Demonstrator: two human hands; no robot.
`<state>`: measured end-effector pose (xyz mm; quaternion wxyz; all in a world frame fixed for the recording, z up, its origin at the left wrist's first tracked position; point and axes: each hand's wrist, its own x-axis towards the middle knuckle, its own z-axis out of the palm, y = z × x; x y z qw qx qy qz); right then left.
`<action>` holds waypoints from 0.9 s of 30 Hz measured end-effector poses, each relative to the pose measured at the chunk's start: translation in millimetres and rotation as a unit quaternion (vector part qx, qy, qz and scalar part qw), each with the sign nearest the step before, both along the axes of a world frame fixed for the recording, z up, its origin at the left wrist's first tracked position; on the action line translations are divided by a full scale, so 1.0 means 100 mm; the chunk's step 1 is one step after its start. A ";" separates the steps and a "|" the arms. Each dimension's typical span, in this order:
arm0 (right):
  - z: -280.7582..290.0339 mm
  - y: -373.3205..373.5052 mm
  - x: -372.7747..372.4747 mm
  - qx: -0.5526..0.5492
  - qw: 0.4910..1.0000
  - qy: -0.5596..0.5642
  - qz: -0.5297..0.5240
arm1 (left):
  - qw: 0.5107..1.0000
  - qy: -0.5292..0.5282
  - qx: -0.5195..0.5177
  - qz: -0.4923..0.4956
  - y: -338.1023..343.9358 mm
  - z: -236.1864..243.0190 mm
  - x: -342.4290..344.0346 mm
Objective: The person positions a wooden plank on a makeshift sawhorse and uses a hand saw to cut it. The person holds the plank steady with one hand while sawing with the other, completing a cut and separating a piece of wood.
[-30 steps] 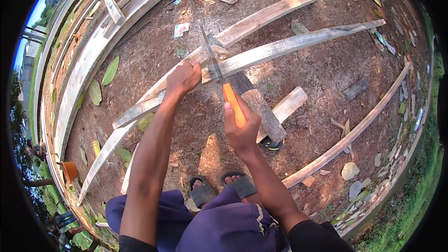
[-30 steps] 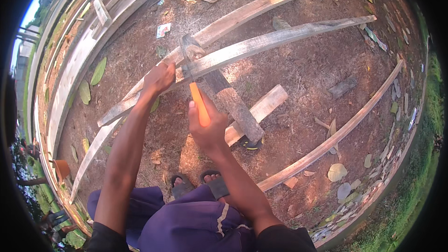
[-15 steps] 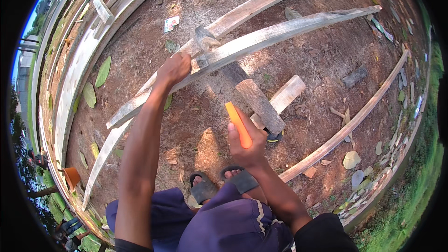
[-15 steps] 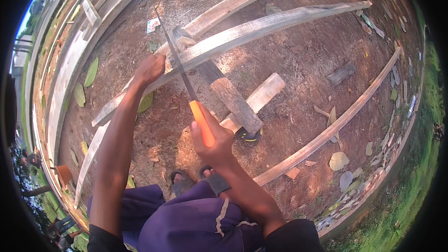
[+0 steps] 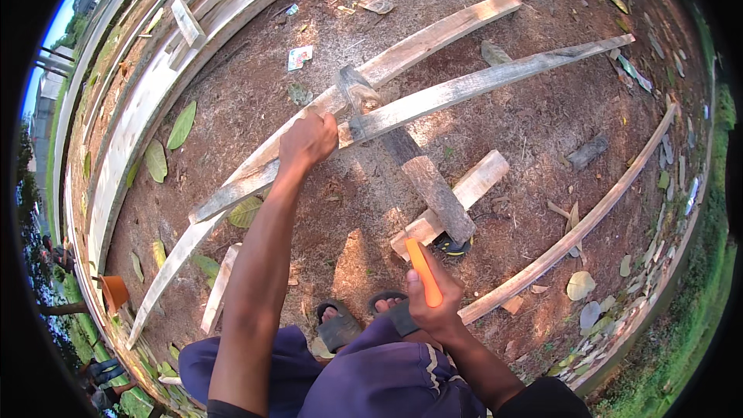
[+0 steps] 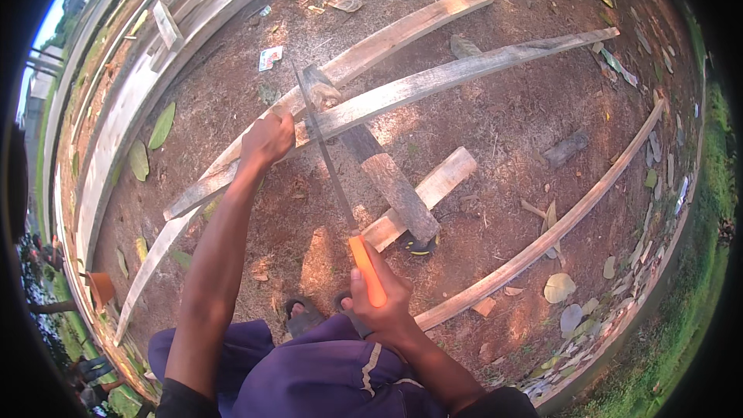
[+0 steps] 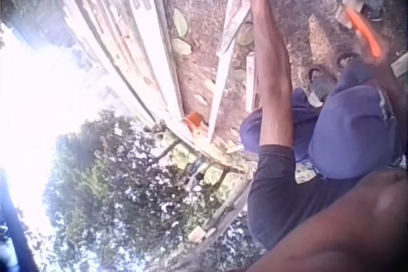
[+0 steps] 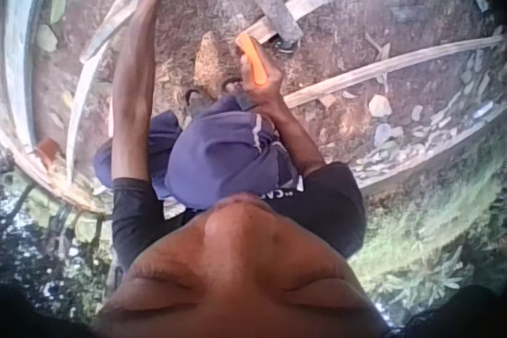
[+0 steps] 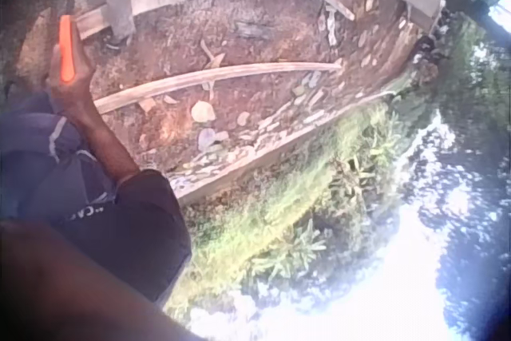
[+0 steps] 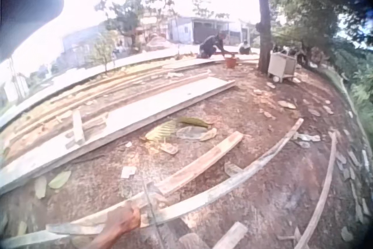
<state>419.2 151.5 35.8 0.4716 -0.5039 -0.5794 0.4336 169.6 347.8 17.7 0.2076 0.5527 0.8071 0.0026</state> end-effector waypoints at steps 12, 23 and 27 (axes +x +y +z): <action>0.01 -0.01 0.14 0.075 0.996 -0.042 0.017 | 0.998 0.028 0.044 -0.024 -0.12 -0.10 0.12; -0.04 -0.02 0.12 0.022 0.999 -0.019 0.014 | 0.999 -0.002 0.039 -0.002 0.10 -0.01 0.04; 0.12 0.98 -0.37 -0.109 0.993 0.001 0.038 | 0.999 0.006 0.022 -0.026 0.02 -0.15 0.00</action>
